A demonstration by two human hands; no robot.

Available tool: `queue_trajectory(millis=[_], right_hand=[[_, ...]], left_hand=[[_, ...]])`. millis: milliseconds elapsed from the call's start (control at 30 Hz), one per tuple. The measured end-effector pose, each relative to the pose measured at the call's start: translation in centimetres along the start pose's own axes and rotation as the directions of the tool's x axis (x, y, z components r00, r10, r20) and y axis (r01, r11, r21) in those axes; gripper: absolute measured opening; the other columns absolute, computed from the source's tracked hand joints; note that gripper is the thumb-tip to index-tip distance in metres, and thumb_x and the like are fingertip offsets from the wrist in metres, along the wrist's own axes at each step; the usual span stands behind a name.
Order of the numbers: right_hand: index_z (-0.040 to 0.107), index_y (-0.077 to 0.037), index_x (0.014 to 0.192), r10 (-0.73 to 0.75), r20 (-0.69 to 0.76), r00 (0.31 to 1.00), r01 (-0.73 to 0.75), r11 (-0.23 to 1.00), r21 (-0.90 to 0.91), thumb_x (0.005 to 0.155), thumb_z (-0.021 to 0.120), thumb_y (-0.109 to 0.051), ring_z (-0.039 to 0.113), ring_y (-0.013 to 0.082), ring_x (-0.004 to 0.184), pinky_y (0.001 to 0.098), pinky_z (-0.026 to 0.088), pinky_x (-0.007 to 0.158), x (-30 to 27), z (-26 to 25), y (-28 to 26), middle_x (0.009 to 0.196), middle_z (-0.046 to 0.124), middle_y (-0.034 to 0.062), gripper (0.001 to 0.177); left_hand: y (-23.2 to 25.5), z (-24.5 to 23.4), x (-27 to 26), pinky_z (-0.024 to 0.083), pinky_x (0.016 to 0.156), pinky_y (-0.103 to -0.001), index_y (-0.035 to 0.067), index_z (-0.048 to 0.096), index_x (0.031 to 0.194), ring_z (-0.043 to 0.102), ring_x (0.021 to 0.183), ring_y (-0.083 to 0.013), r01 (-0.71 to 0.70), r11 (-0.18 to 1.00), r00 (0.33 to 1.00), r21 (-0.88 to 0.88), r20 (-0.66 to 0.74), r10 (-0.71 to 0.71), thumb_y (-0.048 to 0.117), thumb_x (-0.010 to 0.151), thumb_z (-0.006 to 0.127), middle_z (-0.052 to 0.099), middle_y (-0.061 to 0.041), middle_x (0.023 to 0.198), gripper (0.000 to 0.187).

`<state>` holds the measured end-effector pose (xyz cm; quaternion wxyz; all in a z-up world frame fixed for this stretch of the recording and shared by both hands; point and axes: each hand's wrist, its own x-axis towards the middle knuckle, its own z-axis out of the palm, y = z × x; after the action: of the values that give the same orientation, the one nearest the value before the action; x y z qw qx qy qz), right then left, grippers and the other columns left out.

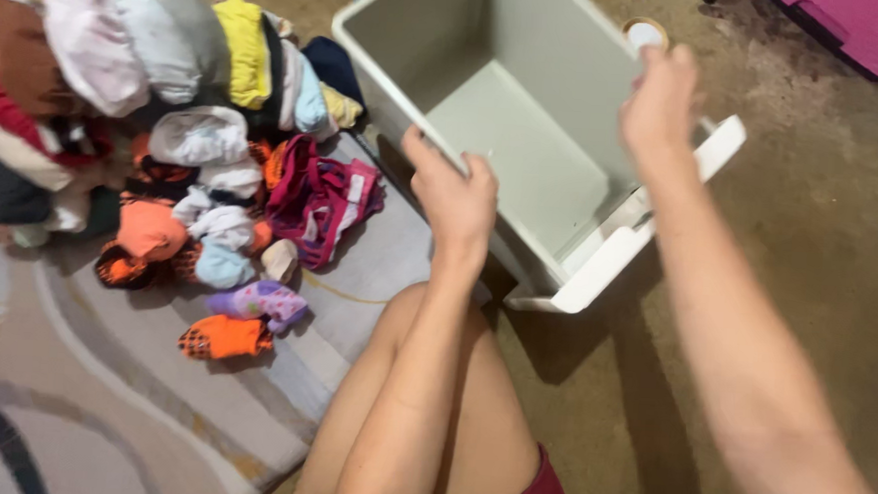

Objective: The person picks up pairs of socks from a pile on the floor and places them into a plastic drawer by hand.

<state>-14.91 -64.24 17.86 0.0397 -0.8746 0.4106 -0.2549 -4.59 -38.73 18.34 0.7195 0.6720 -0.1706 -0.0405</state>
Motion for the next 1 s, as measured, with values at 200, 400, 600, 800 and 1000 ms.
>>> queue_trajectory(millis=[200,400,600,800,1000], right_hand=[[0.069,0.001,0.122,-0.176,-0.077,0.981,0.184,0.977,0.111,0.086,0.06,0.008,0.071,0.0389,0.1,0.0473,0.055,0.086,2.8,-8.3,-3.8,0.115,0.069,0.024,0.038],[0.07,0.004,0.114,-0.285,0.076,0.955,0.286,0.958,-0.001,0.095,0.076,-0.009,0.067,0.0467,0.095,0.0521,0.052,0.078,1.2,-16.5,-11.8,0.105,0.07,0.0293,0.024],[0.076,-0.007,0.118,-0.335,0.221,0.916,0.323,0.942,0.087,0.09,0.073,-0.009,0.068,0.0456,0.091,0.0516,0.053,0.08,-3.7,-19.7,-22.2,0.1,0.069,0.0286,0.028],[0.076,-0.006,0.109,-0.468,0.285,0.837,0.419,0.882,0.218,0.089,0.074,-0.014,0.067,0.0459,0.087,0.0517,0.053,0.077,-9.9,-19.9,-32.6,0.093,0.07,0.0264,0.021],[0.072,0.0,0.097,-0.651,0.195,0.734,0.496,0.709,0.502,0.084,0.071,-0.012,0.068,0.0433,0.081,0.0502,0.053,0.074,-15.8,-18.0,-43.3,0.082,0.068,0.0256,0.018]], left_hand=[[6.5,-2.5,2.7,0.06,0.079,-0.033,-0.008,0.042,0.139,0.077,0.082,-0.0234,-0.225,0.966,0.972,-0.126,-0.091,0.215,-0.002,0.087,0.053,0.075,-0.016,0.094,0.053],[12.7,-10.0,4.9,0.05,0.055,-0.025,-0.007,0.065,0.111,0.06,0.058,-0.0066,-0.224,0.974,0.973,-0.041,-0.074,0.22,-0.005,0.086,0.059,0.069,-0.005,0.071,0.026],[15.1,-21.4,4.4,0.035,0.054,-0.021,-0.009,0.069,0.113,0.045,0.063,0.0003,-0.237,0.967,0.97,-0.092,-0.078,0.23,-0.009,0.086,0.057,0.061,0.006,0.078,0.03],[15.9,-34.9,2.3,0.035,0.048,-0.019,-0.007,0.07,0.118,0.046,0.055,0.0021,-0.165,0.986,0.969,0.026,-0.183,0.167,-0.008,0.083,0.059,0.059,0.008,0.071,0.037],[16.3,-49.7,1.1,0.033,0.05,-0.021,-0.006,0.07,0.119,0.042,0.059,0.001,-0.095,0.954,0.959,0.284,-0.23,0.163,0.002,0.097,0.067,0.052,0.009,0.071,0.024]])
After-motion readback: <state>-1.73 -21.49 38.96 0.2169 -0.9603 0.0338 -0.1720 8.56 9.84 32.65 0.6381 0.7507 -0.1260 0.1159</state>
